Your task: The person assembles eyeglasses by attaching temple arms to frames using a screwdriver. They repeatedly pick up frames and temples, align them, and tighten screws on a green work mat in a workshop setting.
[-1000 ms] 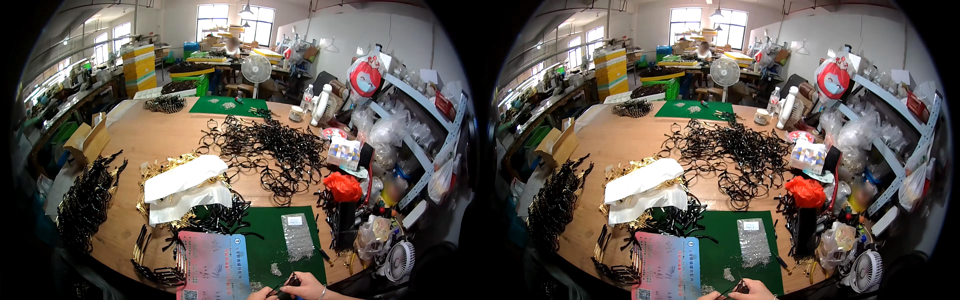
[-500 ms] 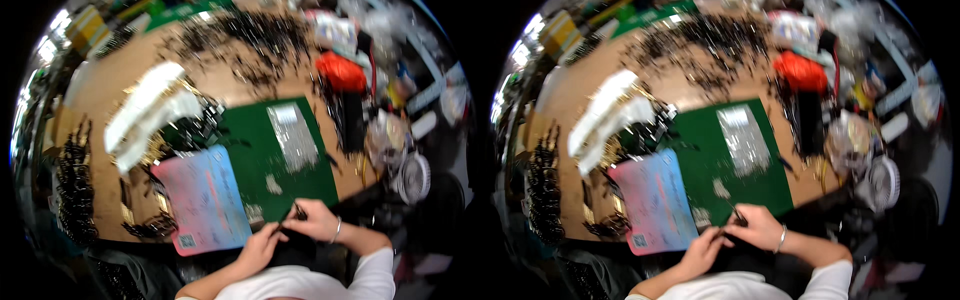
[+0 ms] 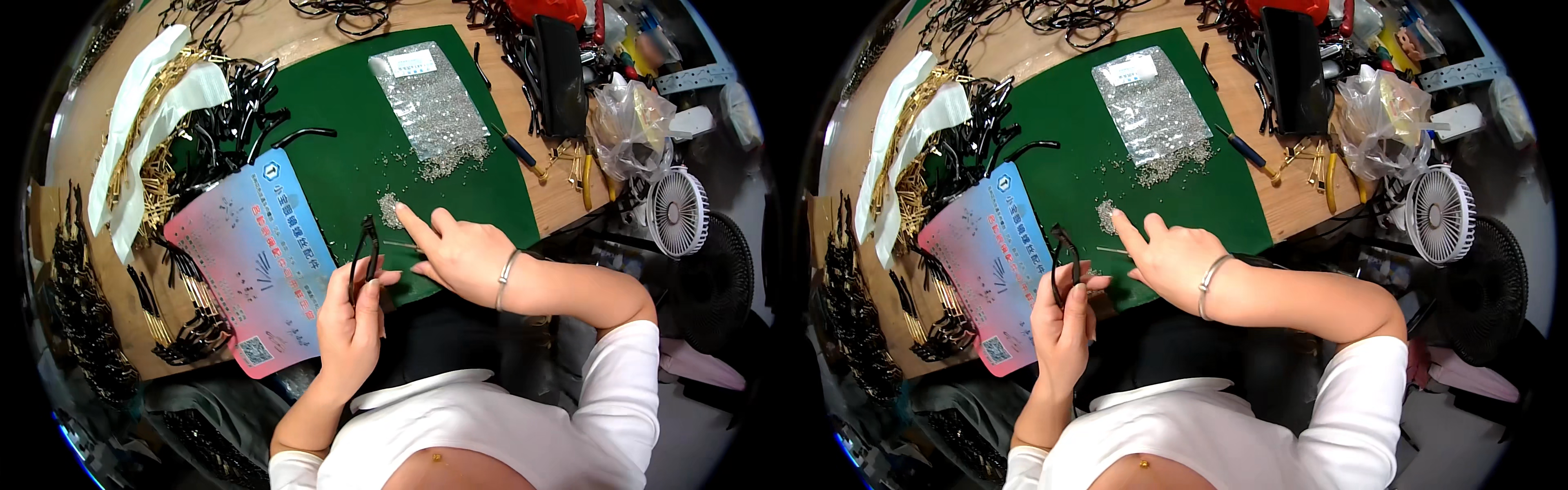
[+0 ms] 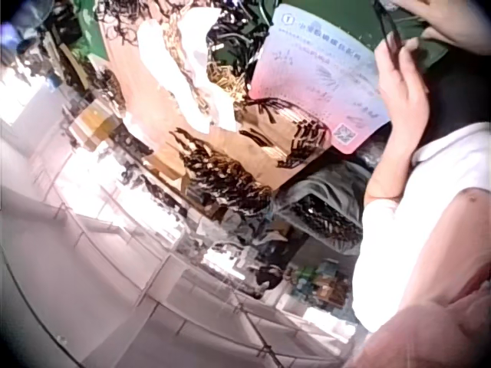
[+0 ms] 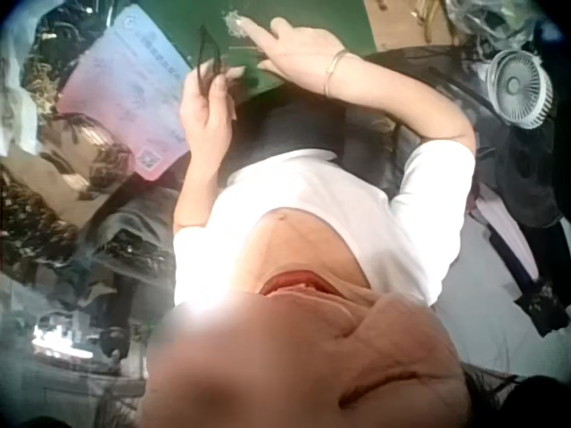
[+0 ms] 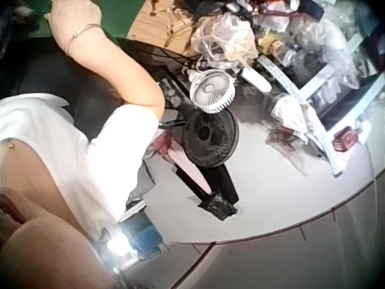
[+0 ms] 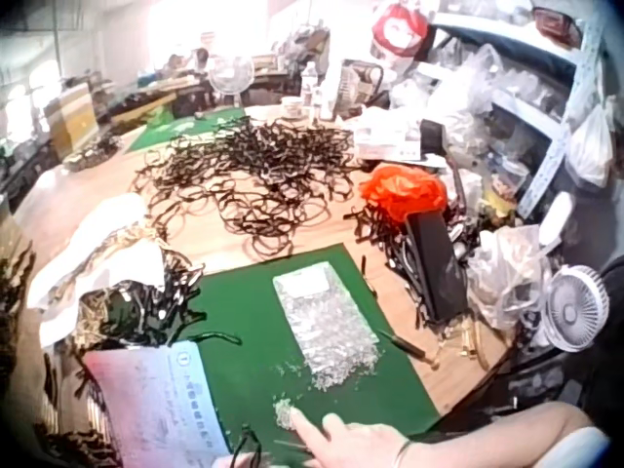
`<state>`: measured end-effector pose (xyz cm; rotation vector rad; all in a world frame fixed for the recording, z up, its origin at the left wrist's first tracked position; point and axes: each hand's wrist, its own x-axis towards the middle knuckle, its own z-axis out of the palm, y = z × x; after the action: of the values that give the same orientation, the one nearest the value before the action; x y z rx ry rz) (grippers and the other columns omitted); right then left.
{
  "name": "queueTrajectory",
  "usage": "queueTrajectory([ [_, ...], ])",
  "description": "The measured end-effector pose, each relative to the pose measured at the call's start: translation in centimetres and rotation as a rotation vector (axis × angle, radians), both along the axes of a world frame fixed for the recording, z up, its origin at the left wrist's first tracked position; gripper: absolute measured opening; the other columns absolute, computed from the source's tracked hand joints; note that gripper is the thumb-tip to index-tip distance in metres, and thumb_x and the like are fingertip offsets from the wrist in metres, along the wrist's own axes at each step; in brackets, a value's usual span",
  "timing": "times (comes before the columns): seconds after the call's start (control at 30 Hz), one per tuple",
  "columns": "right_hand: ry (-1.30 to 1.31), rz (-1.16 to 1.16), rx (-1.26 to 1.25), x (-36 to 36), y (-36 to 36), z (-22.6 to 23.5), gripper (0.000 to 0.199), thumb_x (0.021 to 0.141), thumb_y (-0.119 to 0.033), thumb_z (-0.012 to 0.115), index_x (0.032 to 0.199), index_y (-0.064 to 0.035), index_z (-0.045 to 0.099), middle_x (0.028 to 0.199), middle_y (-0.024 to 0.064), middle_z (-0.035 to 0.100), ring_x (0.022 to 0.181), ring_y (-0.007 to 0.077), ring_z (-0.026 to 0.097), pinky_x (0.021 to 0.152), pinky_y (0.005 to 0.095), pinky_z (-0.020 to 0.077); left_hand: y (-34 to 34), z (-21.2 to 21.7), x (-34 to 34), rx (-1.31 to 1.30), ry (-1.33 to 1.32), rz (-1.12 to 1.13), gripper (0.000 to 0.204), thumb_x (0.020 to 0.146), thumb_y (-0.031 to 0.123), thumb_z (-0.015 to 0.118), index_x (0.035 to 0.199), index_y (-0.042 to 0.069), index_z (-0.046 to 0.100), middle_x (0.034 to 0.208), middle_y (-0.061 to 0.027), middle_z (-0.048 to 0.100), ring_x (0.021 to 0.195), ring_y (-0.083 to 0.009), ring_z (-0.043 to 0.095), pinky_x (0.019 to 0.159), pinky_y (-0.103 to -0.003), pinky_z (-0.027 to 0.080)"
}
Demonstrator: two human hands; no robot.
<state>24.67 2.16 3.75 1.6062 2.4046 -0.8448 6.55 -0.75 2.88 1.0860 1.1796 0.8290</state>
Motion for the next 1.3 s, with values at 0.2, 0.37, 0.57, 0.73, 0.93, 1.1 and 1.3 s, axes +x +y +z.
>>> queueTrajectory([
  [0.2,0.231,-0.141,0.035,2.2,-0.8,-0.1,0.049,0.085,-0.020,0.054,0.124,0.0017,0.034,0.091,0.0208,0.047,0.071,0.0354,0.058,0.063,0.0412,0.0495,1.9,-0.6,0.7,-0.005,0.132,0.029,0.024,0.093,0.006,0.042,0.114,-0.002,0.047,0.108,-0.0099,0.059,0.048,-0.0018,0.041,0.043,-0.016,0.036],
  [0.37,0.217,-0.050,-0.072,3.7,-0.1,1.4,0.052,0.078,-0.003,0.050,0.126,0.0029,0.032,0.093,0.0224,0.046,0.069,0.0368,0.058,0.063,0.0409,0.0494,2.3,-1.5,1.4,0.020,0.205,-0.092,0.024,0.092,0.004,0.044,0.115,-0.003,0.048,0.099,-0.0061,0.060,0.048,-0.0031,0.044,0.044,-0.018,0.038],
  [0.57,0.019,-0.046,-0.097,2.5,0.4,0.6,0.070,0.072,0.002,0.051,0.137,-0.0040,0.025,0.099,0.0224,0.043,0.065,0.0335,0.058,0.061,0.0390,0.0496,1.2,0.6,0.1,0.024,0.094,0.055,0.023,0.091,0.003,0.044,0.114,-0.003,0.048,0.094,-0.0088,0.062,0.050,-0.0055,0.047,0.045,-0.020,0.039],
  [0.73,-0.023,-0.023,-0.127,1.9,0.3,0.3,0.072,0.072,0.001,0.051,0.138,-0.0074,0.024,0.100,0.0218,0.043,0.063,0.0336,0.056,0.061,0.0389,0.0497,-0.5,-1.9,-3.6,0.008,0.199,0.136,0.023,0.093,0.009,0.043,0.113,-0.003,0.048,0.082,-0.0066,0.062,0.046,-0.0015,0.037,0.042,-0.016,0.029],
  [0.93,-0.088,-0.008,-0.123,1.7,0.4,0.3,0.073,0.071,0.000,0.053,0.138,-0.0087,0.025,0.101,0.0220,0.043,0.067,0.0329,0.058,0.063,0.0385,0.0501,0.0,-2.0,-3.4,0.026,0.172,0.086,0.022,0.092,0.003,0.043,0.112,-0.004,0.048,0.080,-0.0080,0.065,0.046,-0.0025,0.042,0.043,-0.018,0.036],
  [1.1,-0.116,0.003,-0.118,1.4,0.5,0.4,0.074,0.070,0.000,0.054,0.138,-0.0083,0.025,0.100,0.0218,0.043,0.067,0.0322,0.058,0.062,0.0380,0.0504,0.0,-2.1,-3.6,-0.019,0.116,0.065,0.023,0.093,0.005,0.043,0.113,-0.004,0.048,0.080,-0.0079,0.064,0.045,-0.0023,0.040,0.042,-0.017,0.034],
  [1.3,-0.139,0.032,-0.067,1.4,0.2,0.2,0.073,0.071,-0.001,0.054,0.137,-0.0072,0.024,0.099,0.0216,0.043,0.066,0.0317,0.058,0.062,0.0376,0.0503,-0.1,-0.7,-4.5,-0.169,-0.095,0.100,0.023,0.093,0.008,0.044,0.114,-0.003,0.047,0.081,-0.0086,0.063,0.044,-0.0018,0.037,0.040,-0.016,0.031],
])
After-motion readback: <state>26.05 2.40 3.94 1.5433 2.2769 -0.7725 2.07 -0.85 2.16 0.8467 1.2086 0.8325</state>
